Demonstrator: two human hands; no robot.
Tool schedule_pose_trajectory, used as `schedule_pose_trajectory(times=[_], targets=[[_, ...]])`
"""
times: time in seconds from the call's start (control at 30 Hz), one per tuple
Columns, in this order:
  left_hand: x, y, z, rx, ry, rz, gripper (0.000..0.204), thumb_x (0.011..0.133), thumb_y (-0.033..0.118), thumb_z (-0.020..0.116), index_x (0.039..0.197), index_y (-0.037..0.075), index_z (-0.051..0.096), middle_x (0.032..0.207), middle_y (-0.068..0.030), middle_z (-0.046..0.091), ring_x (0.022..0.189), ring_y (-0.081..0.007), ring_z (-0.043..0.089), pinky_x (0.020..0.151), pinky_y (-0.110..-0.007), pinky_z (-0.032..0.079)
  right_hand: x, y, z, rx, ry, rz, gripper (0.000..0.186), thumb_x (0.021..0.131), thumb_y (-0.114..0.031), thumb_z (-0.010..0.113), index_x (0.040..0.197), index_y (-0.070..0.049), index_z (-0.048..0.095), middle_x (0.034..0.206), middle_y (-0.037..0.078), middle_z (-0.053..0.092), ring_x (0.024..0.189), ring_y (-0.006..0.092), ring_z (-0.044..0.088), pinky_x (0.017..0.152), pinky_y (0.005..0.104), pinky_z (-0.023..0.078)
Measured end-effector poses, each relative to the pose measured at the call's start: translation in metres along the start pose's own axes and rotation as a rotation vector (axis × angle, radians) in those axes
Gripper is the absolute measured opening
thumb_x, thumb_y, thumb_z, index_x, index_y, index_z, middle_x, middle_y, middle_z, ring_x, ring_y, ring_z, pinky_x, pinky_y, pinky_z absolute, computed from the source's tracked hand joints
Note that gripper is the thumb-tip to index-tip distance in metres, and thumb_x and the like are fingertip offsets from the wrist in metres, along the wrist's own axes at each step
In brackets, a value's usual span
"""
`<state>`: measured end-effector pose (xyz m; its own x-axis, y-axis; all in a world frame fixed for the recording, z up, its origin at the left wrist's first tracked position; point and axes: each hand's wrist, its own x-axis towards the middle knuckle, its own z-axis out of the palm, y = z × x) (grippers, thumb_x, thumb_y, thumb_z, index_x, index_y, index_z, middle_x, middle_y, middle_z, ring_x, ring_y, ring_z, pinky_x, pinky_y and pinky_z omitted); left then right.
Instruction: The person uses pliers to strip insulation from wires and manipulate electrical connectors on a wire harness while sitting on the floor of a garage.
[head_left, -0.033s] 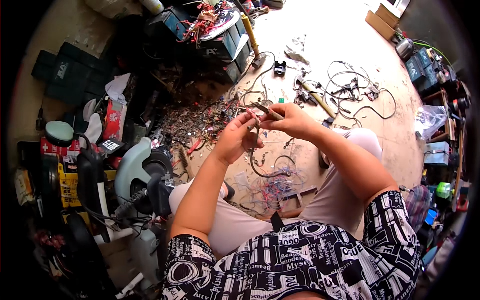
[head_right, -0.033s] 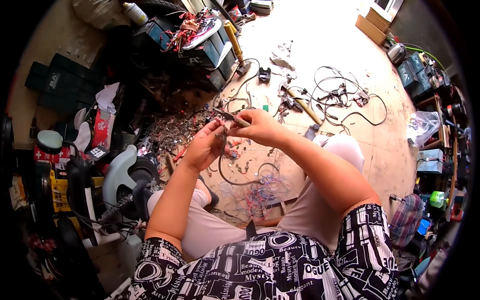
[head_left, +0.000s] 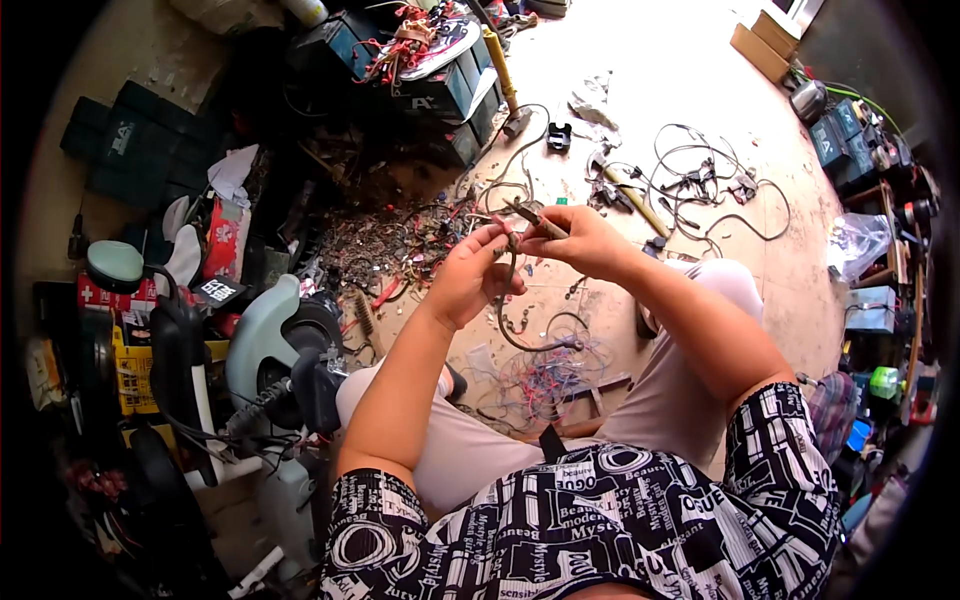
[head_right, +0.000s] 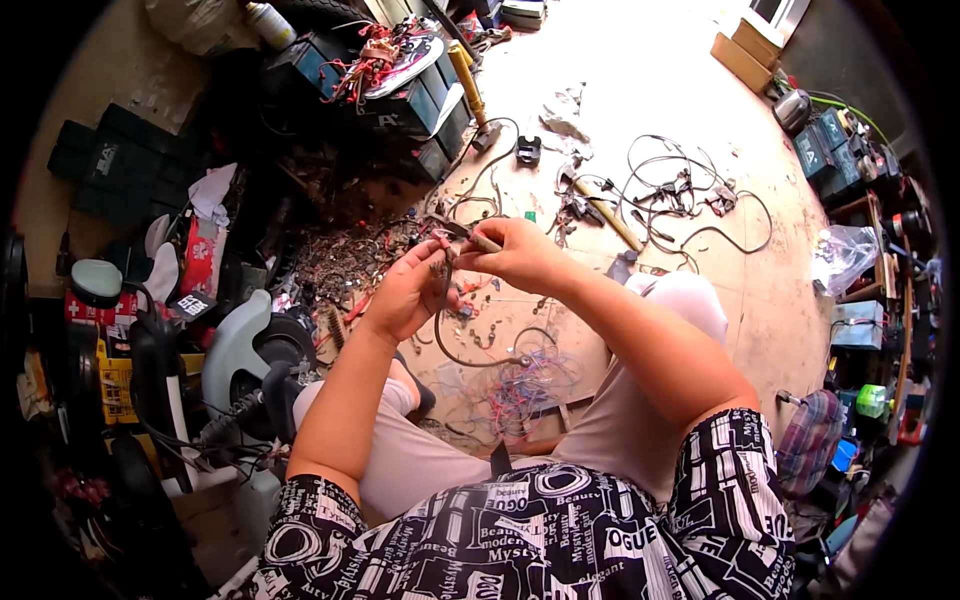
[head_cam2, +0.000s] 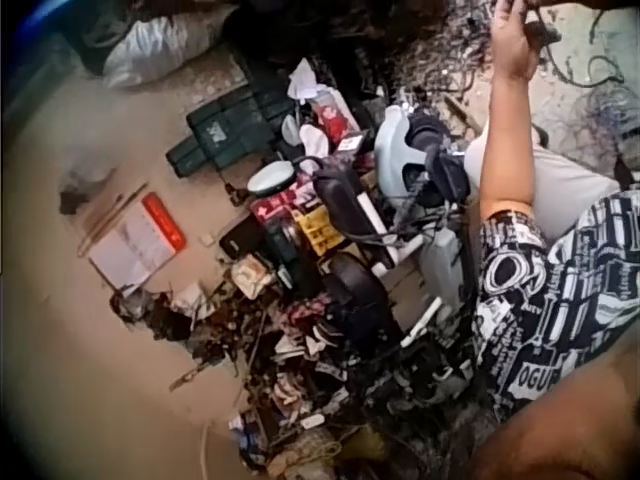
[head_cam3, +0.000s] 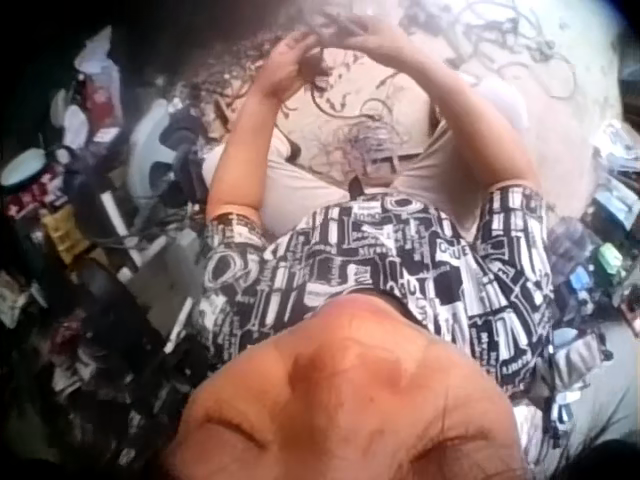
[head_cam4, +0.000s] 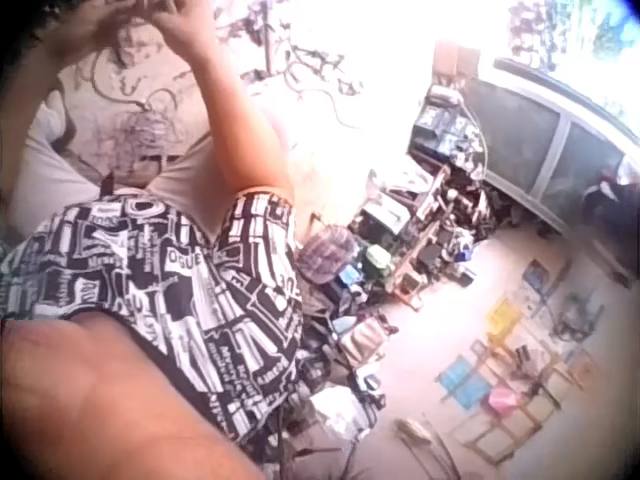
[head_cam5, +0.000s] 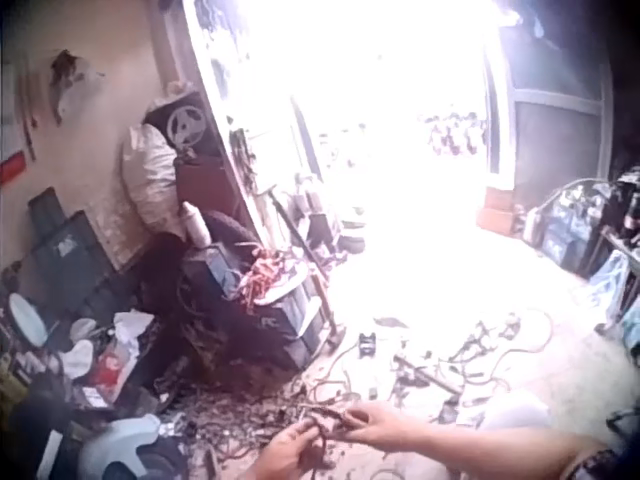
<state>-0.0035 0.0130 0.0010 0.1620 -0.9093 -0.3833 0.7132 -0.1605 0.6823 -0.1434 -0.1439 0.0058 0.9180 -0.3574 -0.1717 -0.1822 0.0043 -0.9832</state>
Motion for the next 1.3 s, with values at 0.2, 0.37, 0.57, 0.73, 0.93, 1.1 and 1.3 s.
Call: schedule_pose_trajectory(times=[0.2,0.37,0.57,0.73,0.93,1.1,1.3], targets=[[0.003,0.012,0.000,-0.080,0.050,0.024,0.024,0.096,0.012,0.045,0.116,0.001,0.053,0.096,-0.0080,0.062,0.068,-0.0154,0.060,0.067,-0.034,0.053,0.010,-0.009,0.006,-0.118,0.148,-0.043,0.020,0.083,-0.021,0.068,0.083,-0.001,0.061,0.066,0.003,0.060,0.060,0.0093,0.054,0.056,0.0257,0.044],[0.005,0.013,-0.002,-0.017,0.080,0.032,0.017,0.092,0.009,0.055,0.107,0.001,0.059,0.092,-0.0033,0.063,0.067,-0.0067,0.055,0.062,-0.021,0.047,0.013,-0.011,0.014,-0.306,0.266,-0.123,0.025,0.085,-0.023,0.066,0.078,-0.001,0.057,0.060,0.009,0.056,0.053,0.0151,0.052,0.052,0.0310,0.042],[0.004,0.009,-0.001,0.092,0.154,0.098,0.017,0.089,0.009,0.062,0.103,0.000,0.063,0.087,-0.0015,0.065,0.069,-0.0049,0.056,0.061,-0.019,0.045,0.011,-0.017,0.019,-0.396,0.259,-0.084,0.024,0.087,-0.019,0.065,0.079,0.000,0.054,0.061,0.002,0.049,0.059,0.0088,0.041,0.052,0.0277,0.036],[0.004,0.003,0.000,0.253,0.197,0.213,0.016,0.089,0.007,0.061,0.103,-0.001,0.063,0.089,-0.0019,0.065,0.070,-0.0059,0.056,0.062,-0.021,0.047,0.010,-0.015,0.020,-0.310,0.236,-0.064,0.023,0.088,-0.021,0.063,0.079,-0.001,0.056,0.062,0.001,0.051,0.058,0.0079,0.044,0.052,0.0260,0.037],[0.016,-0.008,-0.003,0.796,0.347,0.455,0.022,0.082,0.000,0.059,0.104,0.001,0.061,0.088,-0.0009,0.062,0.073,-0.0060,0.055,0.063,-0.021,0.045,0.001,-0.021,0.017,0.162,-0.024,0.181,0.024,0.092,-0.026,0.060,0.080,-0.006,0.058,0.063,-0.002,0.050,0.057,0.0064,0.046,0.052,0.0221,0.036],[0.022,-0.016,-0.018,0.505,0.329,0.321,0.025,0.091,0.010,0.057,0.115,0.001,0.059,0.085,0.0000,0.061,0.062,-0.0038,0.051,0.051,-0.018,0.038,0.003,-0.011,-0.001,-0.125,0.068,0.163,0.022,0.089,-0.024,0.064,0.087,-0.003,0.061,0.068,-0.002,0.054,0.064,0.0065,0.049,0.060,0.0226,0.040],[0.021,-0.018,-0.015,0.572,0.337,0.154,0.022,0.093,0.018,0.057,0.102,-0.001,0.064,0.075,0.0004,0.058,0.057,-0.0046,0.049,0.048,-0.020,0.041,-0.013,0.004,-0.055,-0.552,0.381,0.186,0.023,0.084,-0.024,0.066,0.091,-0.002,0.066,0.078,0.009,0.067,0.070,0.0136,0.060,0.065,0.0284,0.046]])
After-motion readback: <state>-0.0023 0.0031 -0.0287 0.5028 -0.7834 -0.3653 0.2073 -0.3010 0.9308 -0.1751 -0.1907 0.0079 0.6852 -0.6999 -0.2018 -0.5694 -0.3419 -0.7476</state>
